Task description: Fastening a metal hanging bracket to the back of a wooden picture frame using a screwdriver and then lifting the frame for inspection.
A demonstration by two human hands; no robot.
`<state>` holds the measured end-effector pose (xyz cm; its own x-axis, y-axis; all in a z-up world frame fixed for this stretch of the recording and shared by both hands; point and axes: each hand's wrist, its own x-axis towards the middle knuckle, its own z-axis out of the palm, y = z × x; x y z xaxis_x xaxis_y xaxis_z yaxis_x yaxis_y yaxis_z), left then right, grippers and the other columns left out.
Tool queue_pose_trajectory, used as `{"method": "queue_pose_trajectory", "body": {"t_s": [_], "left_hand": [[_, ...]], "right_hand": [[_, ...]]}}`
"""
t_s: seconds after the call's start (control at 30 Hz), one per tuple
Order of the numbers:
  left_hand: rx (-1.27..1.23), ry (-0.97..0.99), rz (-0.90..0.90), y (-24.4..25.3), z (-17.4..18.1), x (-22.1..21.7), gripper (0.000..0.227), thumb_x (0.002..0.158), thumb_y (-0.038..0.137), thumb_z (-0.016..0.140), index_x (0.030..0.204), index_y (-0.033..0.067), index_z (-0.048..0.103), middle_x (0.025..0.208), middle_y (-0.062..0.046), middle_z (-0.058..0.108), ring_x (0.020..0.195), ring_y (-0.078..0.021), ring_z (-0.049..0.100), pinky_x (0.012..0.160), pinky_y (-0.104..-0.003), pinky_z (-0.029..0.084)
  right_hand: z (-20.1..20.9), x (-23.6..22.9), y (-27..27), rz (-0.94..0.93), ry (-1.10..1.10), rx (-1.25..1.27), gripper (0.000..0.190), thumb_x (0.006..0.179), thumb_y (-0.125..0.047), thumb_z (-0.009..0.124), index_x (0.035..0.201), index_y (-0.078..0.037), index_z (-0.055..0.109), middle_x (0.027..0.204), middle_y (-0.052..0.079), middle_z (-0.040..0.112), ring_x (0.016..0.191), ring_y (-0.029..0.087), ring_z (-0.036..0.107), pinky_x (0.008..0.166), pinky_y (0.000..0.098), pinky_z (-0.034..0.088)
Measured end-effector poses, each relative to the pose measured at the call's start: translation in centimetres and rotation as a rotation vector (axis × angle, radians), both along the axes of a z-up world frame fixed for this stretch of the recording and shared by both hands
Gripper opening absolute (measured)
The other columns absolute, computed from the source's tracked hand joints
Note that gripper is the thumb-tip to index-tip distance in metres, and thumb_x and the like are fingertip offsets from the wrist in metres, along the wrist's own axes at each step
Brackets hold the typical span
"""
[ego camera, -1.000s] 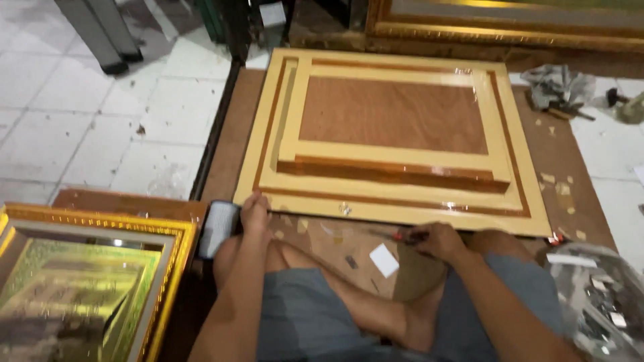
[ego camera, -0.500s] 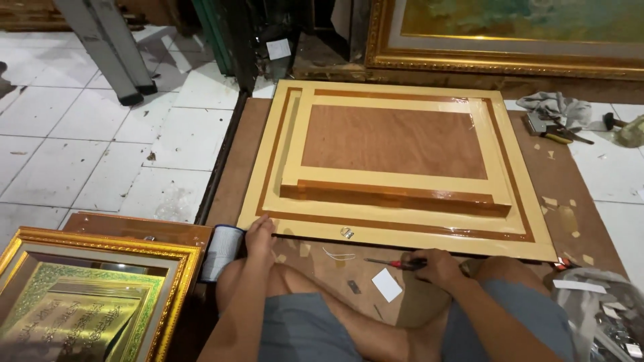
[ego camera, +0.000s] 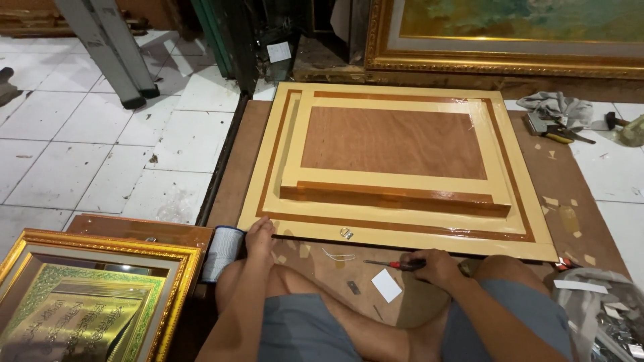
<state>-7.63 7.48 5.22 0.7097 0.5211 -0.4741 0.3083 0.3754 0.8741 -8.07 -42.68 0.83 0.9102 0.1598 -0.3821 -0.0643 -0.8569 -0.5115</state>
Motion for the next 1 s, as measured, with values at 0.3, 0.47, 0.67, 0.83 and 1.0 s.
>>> {"method": "queue_pose_trajectory", "body": {"t_s": [0.3,0.47,0.67,0.83,1.0], "left_hand": [[0.013,0.012,-0.013,0.6,-2.2,0.4,0.055,0.107,0.019,0.070,0.160,0.0105,0.063,0.159,-0.022,0.062,0.151,-0.0413,0.059,0.123,-0.065,0.043],[0.020,0.014,-0.006,0.4,-1.5,0.3,0.056,0.106,0.019,0.070,0.160,0.0092,0.062,0.160,-0.024,0.062,0.150,-0.0417,0.060,0.123,-0.065,0.044],[0.010,0.020,0.009,0.8,-2.6,0.6,0.055,0.106,0.019,0.071,0.160,0.0116,0.063,0.157,-0.021,0.064,0.149,-0.0393,0.062,0.123,-0.064,0.044],[0.007,0.021,0.013,0.4,-1.4,0.5,0.053,0.107,0.020,0.070,0.159,0.0097,0.063,0.159,-0.026,0.062,0.150,-0.0436,0.060,0.121,-0.065,0.045],[0.067,0.162,0.001,0.0,0.4,0.8,0.052,0.101,0.018,0.066,0.152,0.0171,0.073,0.121,-0.002,0.076,0.113,-0.0161,0.068,0.098,-0.034,0.057]], "right_hand": [[-0.1,0.0,0.0,0.019,0.012,0.024,0.052,0.071,-0.029,0.094,0.122,-0.037,0.093,0.129,0.007,0.090,0.132,0.035,0.078,0.117,0.0438,0.060],[3.6,-1.4,1.5,0.111,0.012,0.100,0.051,0.071,-0.017,0.092,0.122,-0.024,0.094,0.129,0.012,0.090,0.135,0.040,0.076,0.120,0.0471,0.058],[3.2,-1.5,2.2,0.249,0.014,0.117,0.050,0.068,-0.019,0.093,0.117,-0.024,0.093,0.122,0.007,0.091,0.129,0.034,0.079,0.116,0.0443,0.060],[3.4,-1.6,2.0,0.310,0.053,0.236,0.047,0.066,-0.016,0.096,0.113,-0.023,0.095,0.118,0.008,0.092,0.124,0.036,0.080,0.114,0.0471,0.060],[1.9,-0.9,1.0,0.462,0.060,0.202,0.032,0.079,-0.026,0.101,0.110,-0.026,0.093,0.124,-0.009,0.088,0.116,0.011,0.079,0.106,0.0273,0.058]]}}
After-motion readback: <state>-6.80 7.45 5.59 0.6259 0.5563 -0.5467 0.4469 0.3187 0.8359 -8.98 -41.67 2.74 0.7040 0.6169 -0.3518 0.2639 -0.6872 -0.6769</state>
